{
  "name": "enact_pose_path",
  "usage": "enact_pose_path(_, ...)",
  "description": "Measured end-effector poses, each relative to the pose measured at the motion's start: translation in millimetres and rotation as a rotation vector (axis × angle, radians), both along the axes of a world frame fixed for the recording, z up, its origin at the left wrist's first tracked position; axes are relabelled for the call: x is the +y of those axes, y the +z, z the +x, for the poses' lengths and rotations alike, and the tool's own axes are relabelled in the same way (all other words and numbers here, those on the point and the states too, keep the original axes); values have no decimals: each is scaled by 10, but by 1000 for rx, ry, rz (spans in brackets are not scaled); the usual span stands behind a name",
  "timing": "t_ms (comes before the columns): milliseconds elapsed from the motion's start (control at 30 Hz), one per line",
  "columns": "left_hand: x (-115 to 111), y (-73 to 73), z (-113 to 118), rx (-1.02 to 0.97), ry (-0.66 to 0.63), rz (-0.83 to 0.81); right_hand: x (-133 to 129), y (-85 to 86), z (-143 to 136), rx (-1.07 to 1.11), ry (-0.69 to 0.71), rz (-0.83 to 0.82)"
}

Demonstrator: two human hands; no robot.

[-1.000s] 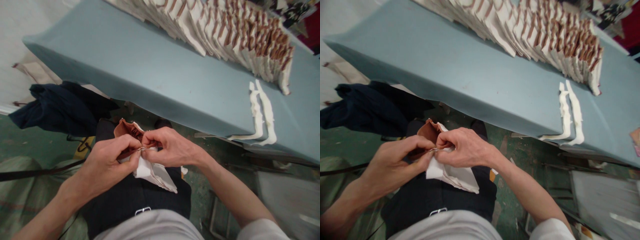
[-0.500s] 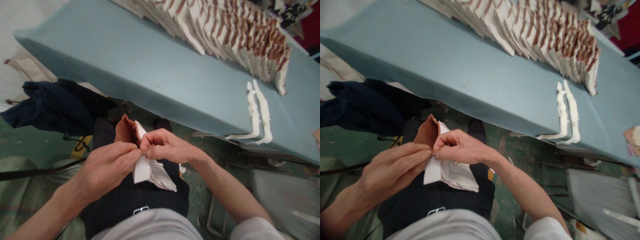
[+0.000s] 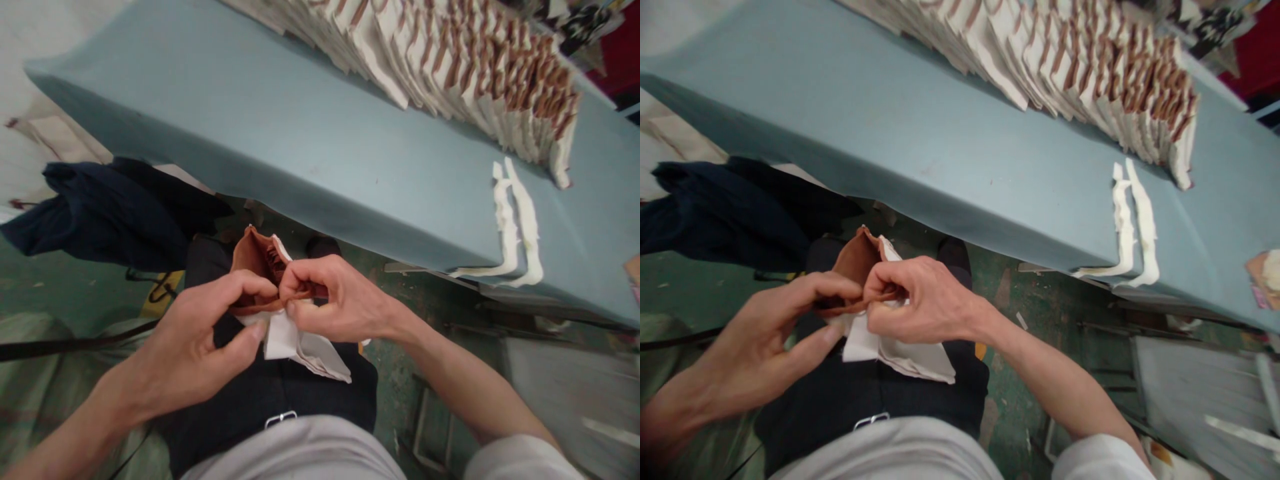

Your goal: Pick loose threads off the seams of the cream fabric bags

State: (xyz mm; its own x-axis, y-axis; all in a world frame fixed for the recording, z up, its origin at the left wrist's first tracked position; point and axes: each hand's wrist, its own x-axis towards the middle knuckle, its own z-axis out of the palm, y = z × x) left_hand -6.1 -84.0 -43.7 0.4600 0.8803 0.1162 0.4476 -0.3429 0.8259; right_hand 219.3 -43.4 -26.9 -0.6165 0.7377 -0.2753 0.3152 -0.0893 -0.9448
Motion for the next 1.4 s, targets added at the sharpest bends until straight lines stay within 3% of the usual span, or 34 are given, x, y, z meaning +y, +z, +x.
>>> enact_pose_path(100,92,58,-25,-12,-77,-91,-31,19,2,-28,16,174)
enact_pose_path(267,236,128,-9,24,-156,-75,-109,36,13,-37,14,400)
enact_pose_path(500,338,210,-20,20,-260,-79,-141,123,104,-90,41,536)
enact_pose_path(733,174,120,73,57,-252,28,-5,211,174,-78,191,304)
enact_pose_path(867,173,108,126,9,-179,46,95,120,148,39,245,192)
enact_pose_path(1033,230,6,113,-71,-107,-75,67,-161,108,322,120,-194)
enact_pose_path(1133,235,-27,117,-160,-65,-159,11,-250,49,439,30,-346)
enact_pose_path(1267,163,-61,158,-416,-39,-386,-56,-230,-36,473,-17,-371)
enact_pose_path(1400,42,-196,195,-646,22,-508,-94,-157,11,406,6,-211)
